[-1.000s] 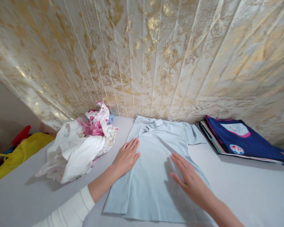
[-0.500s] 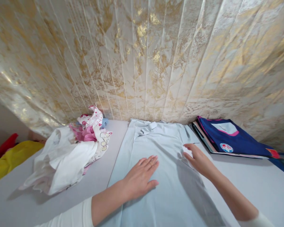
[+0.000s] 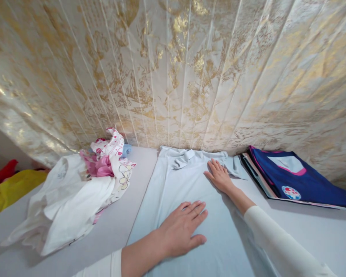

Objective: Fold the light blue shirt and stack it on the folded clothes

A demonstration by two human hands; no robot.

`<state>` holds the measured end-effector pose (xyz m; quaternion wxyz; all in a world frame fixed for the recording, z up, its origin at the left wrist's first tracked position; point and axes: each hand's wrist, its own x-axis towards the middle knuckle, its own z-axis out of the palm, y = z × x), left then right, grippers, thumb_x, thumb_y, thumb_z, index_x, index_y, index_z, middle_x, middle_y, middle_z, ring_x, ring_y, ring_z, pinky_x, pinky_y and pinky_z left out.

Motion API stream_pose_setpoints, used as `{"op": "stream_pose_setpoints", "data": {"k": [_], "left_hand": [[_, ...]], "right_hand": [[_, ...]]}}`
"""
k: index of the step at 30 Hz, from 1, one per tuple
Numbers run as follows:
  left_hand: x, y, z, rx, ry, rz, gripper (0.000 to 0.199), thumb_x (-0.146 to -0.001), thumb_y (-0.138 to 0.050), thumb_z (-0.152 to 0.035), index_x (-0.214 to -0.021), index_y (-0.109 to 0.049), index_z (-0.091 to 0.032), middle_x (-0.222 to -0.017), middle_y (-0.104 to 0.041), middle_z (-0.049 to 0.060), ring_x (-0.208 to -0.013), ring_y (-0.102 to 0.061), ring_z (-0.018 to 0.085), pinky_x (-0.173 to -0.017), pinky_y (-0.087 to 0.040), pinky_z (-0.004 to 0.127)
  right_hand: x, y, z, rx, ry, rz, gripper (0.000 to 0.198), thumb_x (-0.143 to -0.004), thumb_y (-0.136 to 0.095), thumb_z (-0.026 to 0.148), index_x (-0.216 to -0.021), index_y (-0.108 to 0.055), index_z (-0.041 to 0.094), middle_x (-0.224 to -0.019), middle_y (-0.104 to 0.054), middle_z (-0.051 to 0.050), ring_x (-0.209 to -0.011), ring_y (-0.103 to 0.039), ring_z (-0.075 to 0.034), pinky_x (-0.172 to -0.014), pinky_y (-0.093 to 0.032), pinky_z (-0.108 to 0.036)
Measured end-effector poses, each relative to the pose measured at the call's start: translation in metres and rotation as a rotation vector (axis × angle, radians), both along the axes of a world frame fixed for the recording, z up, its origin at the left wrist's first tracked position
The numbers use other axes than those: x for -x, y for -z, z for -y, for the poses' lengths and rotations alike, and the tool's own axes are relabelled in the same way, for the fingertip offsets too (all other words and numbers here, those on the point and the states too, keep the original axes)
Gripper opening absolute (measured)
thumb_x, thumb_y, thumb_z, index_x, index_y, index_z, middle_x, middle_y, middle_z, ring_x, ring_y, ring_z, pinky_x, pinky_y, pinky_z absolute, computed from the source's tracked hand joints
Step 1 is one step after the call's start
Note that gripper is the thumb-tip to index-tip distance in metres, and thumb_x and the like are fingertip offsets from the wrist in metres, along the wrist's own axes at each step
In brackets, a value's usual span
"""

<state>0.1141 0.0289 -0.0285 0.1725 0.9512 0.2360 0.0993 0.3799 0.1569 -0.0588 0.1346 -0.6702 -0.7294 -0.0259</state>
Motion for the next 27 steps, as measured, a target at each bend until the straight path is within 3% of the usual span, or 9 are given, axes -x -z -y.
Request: {"op": "stream_pose_setpoints", "data": {"k": [3, 7, 9, 13, 17, 21, 24, 27], "left_hand": [[0.001, -0.003, -0.003, 0.014, -0.016, 0.039, 0.058, -0.102, -0.035, -0.051, -0.148, -0.033, -0.016, -0.156, -0.028, 0.012, -0.145, -0.023, 0.023, -0.114, -0.025, 0.041], [0.011, -0.005, -0.018, -0.087, -0.12, 0.01, 0.049, -0.104, -0.032, -0.04, -0.148, -0.034, -0.018, -0.157, -0.027, 0.008, -0.146, -0.021, 0.019, -0.115, -0.024, 0.038], [0.017, -0.002, -0.029, -0.144, -0.199, -0.043, 0.05, -0.104, -0.033, -0.041, -0.148, -0.033, -0.018, -0.157, -0.026, 0.009, -0.146, -0.02, 0.02, -0.114, -0.023, 0.039], [0.023, 0.008, -0.044, -0.165, -0.29, -0.077, 0.054, -0.102, -0.035, -0.046, -0.146, -0.035, -0.014, -0.156, -0.028, 0.014, -0.145, -0.023, 0.025, -0.113, -0.024, 0.044], [0.021, 0.01, -0.039, -0.186, -0.317, -0.079, 0.054, -0.103, -0.034, -0.045, -0.146, -0.036, -0.012, -0.156, -0.025, 0.015, -0.145, -0.022, 0.025, -0.113, -0.023, 0.043], [0.023, 0.001, -0.019, -0.184, -0.274, -0.082, 0.053, -0.103, -0.034, -0.043, -0.146, -0.035, -0.013, -0.157, -0.026, 0.013, -0.146, -0.021, 0.023, -0.114, -0.021, 0.041], [0.026, -0.004, 0.002, -0.162, -0.205, -0.083, 0.055, -0.101, -0.038, -0.046, -0.147, -0.033, -0.016, -0.157, -0.026, 0.011, -0.146, -0.021, 0.021, -0.115, -0.021, 0.04], [0.027, -0.002, 0.02, -0.114, -0.123, -0.079, 0.059, -0.1, -0.04, -0.05, -0.148, -0.032, -0.016, -0.157, -0.025, 0.011, -0.146, -0.02, 0.023, -0.115, -0.019, 0.041]], "right_hand": [[-0.008, 0.001, 0.034, -0.026, 0.018, 0.012, 0.058, -0.095, -0.039, 0.041, -0.144, -0.038, 0.012, -0.156, -0.03, -0.018, -0.144, -0.024, -0.033, -0.11, -0.031, -0.052], [-0.019, 0.007, 0.112, -0.126, -0.036, 0.033, 0.057, -0.097, -0.033, 0.046, -0.147, -0.034, 0.018, -0.156, -0.032, -0.014, -0.145, -0.024, -0.028, -0.107, -0.036, -0.048], [-0.027, 0.013, 0.151, -0.108, -0.073, 0.079, 0.057, -0.098, -0.03, 0.047, -0.148, -0.031, 0.021, -0.156, -0.031, -0.01, -0.146, -0.022, -0.026, -0.107, -0.036, -0.047], [-0.052, 0.025, 0.205, -0.093, 0.089, 0.149, 0.06, -0.097, -0.026, 0.052, -0.144, -0.038, 0.016, -0.153, -0.037, -0.013, -0.144, -0.026, -0.031, -0.104, -0.038, -0.05], [-0.069, 0.022, 0.231, -0.096, 0.153, 0.086, 0.055, -0.093, -0.031, 0.052, -0.133, -0.049, 0.018, -0.144, -0.049, -0.014, -0.136, -0.039, -0.033, -0.097, -0.043, -0.049], [-0.056, 0.005, 0.246, -0.087, 0.111, -0.075, 0.036, -0.089, -0.042, 0.05, -0.103, -0.061, 0.022, -0.114, -0.064, -0.013, -0.103, -0.061, -0.029, -0.088, -0.047, -0.046], [-0.041, -0.009, 0.25, -0.02, 0.142, -0.179, 0.03, -0.085, -0.043, 0.049, -0.077, -0.058, 0.025, -0.089, -0.065, -0.01, -0.079, -0.062, -0.027, -0.077, -0.048, -0.044], [-0.038, -0.022, 0.247, 0.139, 0.214, -0.279, 0.029, -0.082, -0.042, 0.052, -0.068, -0.049, 0.027, -0.069, -0.063, -0.005, -0.065, -0.06, -0.025, -0.065, -0.047, -0.038]]}}
